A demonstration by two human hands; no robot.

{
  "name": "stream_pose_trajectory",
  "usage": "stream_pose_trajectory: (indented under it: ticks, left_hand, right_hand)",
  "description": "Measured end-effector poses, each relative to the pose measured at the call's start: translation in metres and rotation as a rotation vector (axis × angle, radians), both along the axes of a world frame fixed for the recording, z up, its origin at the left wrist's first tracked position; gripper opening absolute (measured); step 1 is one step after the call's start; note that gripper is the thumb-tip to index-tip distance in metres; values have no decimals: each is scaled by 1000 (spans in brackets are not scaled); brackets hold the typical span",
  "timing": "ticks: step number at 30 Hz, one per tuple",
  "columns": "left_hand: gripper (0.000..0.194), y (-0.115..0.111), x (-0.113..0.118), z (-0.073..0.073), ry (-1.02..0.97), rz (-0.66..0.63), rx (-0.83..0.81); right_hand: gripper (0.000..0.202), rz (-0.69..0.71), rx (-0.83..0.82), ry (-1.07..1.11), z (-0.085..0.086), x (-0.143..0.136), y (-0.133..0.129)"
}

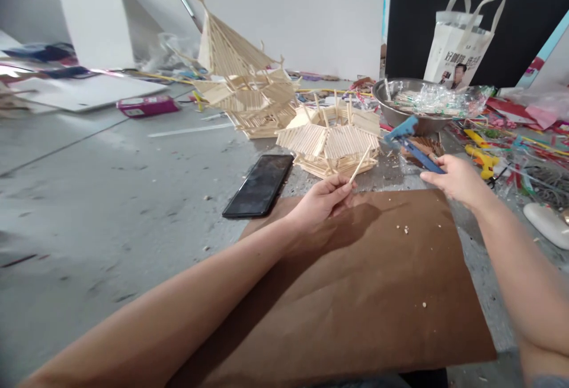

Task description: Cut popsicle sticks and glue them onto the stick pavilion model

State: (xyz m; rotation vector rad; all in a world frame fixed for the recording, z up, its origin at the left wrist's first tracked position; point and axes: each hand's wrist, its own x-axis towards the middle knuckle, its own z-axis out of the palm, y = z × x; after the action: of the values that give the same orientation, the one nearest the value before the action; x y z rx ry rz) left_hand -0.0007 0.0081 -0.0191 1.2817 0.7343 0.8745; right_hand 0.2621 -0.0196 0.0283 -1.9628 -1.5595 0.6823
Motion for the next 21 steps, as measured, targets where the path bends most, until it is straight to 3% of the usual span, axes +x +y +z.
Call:
stream_pose_trajectory:
  ticks: [5, 11, 15, 21]
  left_hand:
    - [22, -6, 1, 4, 39, 96, 81]
    - [38, -8, 0, 5, 216, 228, 235]
    - [42, -11, -2, 9, 256, 157, 242]
    - [42, -22, -1, 12, 143, -99, 169]
  right_hand:
    - [27, 117, 22, 572, 20, 8, -11]
    - [21, 342, -68, 777, 20, 10, -18]
    - [20, 424, -74, 873, 13, -2, -21]
    - [25, 353, -64, 761, 0, -27, -23]
